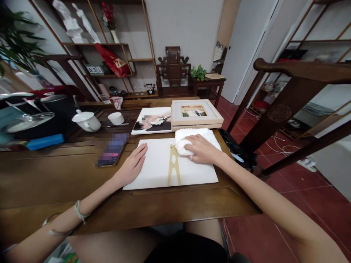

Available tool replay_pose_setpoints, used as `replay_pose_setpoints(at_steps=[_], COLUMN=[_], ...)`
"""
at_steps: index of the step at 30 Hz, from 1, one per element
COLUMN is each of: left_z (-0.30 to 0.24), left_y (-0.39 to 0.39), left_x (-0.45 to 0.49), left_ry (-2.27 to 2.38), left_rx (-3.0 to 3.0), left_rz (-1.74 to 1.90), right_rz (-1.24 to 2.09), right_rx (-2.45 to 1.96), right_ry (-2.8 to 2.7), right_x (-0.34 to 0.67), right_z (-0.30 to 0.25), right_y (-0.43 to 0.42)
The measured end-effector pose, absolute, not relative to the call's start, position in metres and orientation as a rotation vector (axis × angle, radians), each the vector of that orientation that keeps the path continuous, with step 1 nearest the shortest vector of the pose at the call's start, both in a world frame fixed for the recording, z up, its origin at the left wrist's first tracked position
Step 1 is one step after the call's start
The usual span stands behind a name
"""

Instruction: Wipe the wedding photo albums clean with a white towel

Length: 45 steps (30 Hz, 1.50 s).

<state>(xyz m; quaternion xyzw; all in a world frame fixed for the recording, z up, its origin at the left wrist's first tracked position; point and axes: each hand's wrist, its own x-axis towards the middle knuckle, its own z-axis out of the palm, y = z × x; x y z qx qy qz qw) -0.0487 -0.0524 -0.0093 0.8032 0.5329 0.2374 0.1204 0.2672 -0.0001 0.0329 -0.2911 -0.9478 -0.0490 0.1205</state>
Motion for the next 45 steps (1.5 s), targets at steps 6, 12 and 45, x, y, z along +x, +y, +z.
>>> replay_pose_setpoints(at_steps=[6, 12, 45], left_z=[-0.012, -0.009, -0.007], left_y=[-0.051, -0.053, -0.053], left_x=[-0.048, -0.047, -0.047], left_ry=[1.547, 1.545, 1.521], left_rx=[2.352, 2.327, 2.313], left_rz=[0.73, 0.724, 0.719], right_rz=[-0.037, 0.06, 0.016], right_rx=[-0.739, -0.718, -0.864], right_ry=[-2.883, -2.863, -2.774], right_x=[0.279, 0.283, 0.27], right_z=[0.045, 0.045, 0.039], right_y=[-0.088, -0.115, -0.041])
